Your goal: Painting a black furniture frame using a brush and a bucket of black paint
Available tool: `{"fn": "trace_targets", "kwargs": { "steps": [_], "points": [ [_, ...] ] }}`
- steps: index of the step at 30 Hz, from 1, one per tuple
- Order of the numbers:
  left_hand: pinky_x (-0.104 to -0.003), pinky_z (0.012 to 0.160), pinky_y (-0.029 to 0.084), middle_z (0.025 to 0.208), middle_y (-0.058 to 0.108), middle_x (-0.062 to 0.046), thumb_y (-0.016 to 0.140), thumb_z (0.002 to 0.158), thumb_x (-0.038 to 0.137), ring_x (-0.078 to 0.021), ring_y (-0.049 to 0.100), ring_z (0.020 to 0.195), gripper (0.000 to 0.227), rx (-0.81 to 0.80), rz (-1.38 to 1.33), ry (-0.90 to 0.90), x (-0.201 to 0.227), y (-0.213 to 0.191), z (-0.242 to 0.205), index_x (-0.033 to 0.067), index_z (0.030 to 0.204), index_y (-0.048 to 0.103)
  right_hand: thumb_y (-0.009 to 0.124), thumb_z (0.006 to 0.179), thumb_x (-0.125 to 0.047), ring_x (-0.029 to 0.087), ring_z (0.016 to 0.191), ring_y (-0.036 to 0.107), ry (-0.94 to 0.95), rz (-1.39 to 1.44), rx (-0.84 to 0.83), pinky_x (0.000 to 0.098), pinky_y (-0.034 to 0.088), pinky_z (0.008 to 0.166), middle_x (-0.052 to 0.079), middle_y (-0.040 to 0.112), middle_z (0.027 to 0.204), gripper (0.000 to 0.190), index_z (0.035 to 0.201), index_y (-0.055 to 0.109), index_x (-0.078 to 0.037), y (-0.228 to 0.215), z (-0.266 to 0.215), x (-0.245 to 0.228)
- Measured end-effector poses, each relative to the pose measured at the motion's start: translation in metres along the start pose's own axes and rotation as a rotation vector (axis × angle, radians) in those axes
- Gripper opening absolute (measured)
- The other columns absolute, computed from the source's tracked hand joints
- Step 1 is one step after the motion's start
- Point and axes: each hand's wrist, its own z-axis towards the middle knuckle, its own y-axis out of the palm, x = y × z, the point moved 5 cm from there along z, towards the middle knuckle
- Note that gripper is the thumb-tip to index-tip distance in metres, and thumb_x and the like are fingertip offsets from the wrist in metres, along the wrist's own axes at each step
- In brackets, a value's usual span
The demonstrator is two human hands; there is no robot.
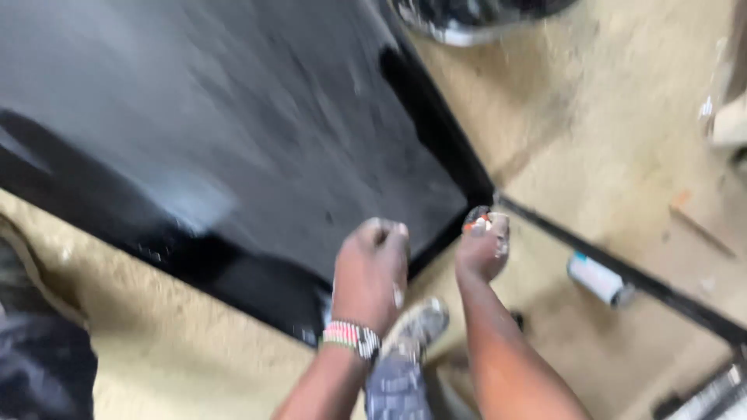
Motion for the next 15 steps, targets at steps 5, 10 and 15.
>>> {"fn": "trace_targets", "kwargs": {
  "steps": [5,10,15],
  "points": [
    [-0.045,0.067,0.048,0.058,0.065,-0.001,0.070,0.101,0.035,-0.0160,0.056,0.061,0.039,0.150,-0.026,0.117,0.002,-0.023,0.019,0.0173,0.067,0.061,0.073,0.097,-0.016,0.046,0.098,0.077,-0.445,0.075,-0.182,0.0582,0.054,0.084,0.015,0.083,0.102,0.010,0.106,0.077,-0.019,0.001,0.076,-0.050],
    [-0.034,0.059,0.046,0.079,0.076,-0.004,0.070,0.101,0.025,-0.0133,0.060,0.062,0.022,0.178,-0.290,-0.069,0.039,-0.047,0.007,0.0096,0.086,0.075,0.066,0.096,-0.013,0.041,0.098,0.081,-0.273,0.080,-0.393,0.0557,0.057,0.087,0.009,0.087,0.098,0.017,0.105,0.078,-0.021,0.011,0.013,-0.047],
    [-0.034,0.069,0.052,0.076,0.066,0.000,0.070,0.103,0.026,-0.0107,0.063,0.072,0.031,0.192,-0.169,0.079,0.043,-0.080,-0.067,0.0095,0.078,0.064,0.065,0.104,-0.016,0.037,0.093,0.082,-0.213,0.151,-0.471,0.0535,0.058,0.085,0.004,0.085,0.091,0.011,0.110,0.071,-0.023,0.013,-0.135,-0.035]
  ]
}}
